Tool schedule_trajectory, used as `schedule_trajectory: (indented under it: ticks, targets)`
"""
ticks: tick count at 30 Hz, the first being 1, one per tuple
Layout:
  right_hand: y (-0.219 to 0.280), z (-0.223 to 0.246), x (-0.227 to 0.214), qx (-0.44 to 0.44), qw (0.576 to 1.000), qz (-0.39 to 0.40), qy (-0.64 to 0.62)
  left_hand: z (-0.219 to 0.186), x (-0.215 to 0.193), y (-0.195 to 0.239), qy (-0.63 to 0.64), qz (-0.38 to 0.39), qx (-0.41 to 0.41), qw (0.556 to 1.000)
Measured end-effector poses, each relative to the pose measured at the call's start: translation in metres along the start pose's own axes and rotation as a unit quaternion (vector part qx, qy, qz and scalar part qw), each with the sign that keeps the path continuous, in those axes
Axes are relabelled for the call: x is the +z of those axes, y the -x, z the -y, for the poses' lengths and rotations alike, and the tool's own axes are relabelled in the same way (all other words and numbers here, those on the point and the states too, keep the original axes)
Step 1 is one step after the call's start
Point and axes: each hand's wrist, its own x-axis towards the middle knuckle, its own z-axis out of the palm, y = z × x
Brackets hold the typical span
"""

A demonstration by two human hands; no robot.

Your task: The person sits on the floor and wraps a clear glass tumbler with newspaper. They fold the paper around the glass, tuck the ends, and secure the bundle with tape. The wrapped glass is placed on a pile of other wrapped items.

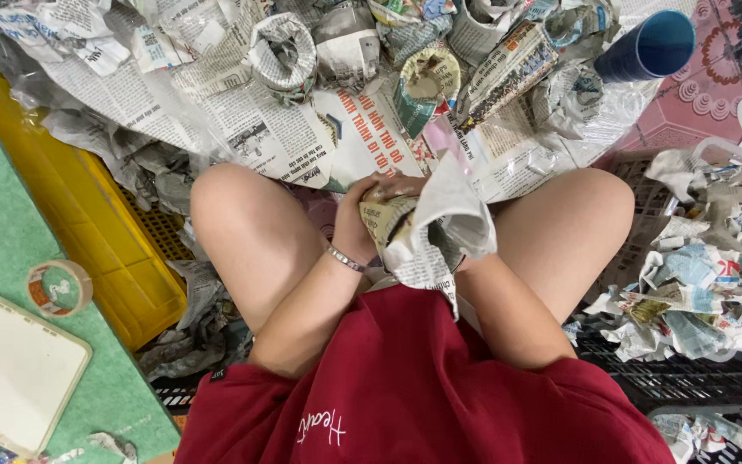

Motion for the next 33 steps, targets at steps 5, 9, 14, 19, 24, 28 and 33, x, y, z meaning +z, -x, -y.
schedule_trajectory:
  ticks: [5, 9, 14, 19, 24, 28, 33]
  targets:
    - [0.010, 0.004, 0.000, -0.042, 0.996, -0.076, -0.007, 0.008, -0.008, 0.001, 0.010, -0.030, -0.013, 0.999]
    - [0.013, 0.016, -0.010, -0.030, 0.997, -0.077, 0.013, 0.009, -0.011, 0.002, -0.048, 0.050, 0.043, 0.997]
    - [0.005, 0.025, -0.018, -0.015, 0.997, -0.067, -0.018, 0.016, -0.005, 0.002, -0.136, 0.064, 0.112, 0.982]
    - [0.003, 0.027, -0.016, -0.016, 0.997, -0.049, -0.060, 0.011, 0.013, 0.008, -0.280, 0.062, 0.116, 0.951]
    - [0.012, 0.027, -0.023, -0.016, 0.991, -0.116, -0.061, -0.018, 0.044, 0.016, -0.673, 0.013, 0.229, 0.703]
    - [0.012, 0.019, -0.022, -0.010, 0.996, -0.091, 0.011, -0.039, 0.096, 0.035, -0.728, 0.026, 0.375, 0.574]
    - [0.003, 0.004, -0.024, -0.026, 0.993, -0.090, 0.067, -0.025, 0.173, 0.050, -0.873, 0.119, 0.359, 0.307]
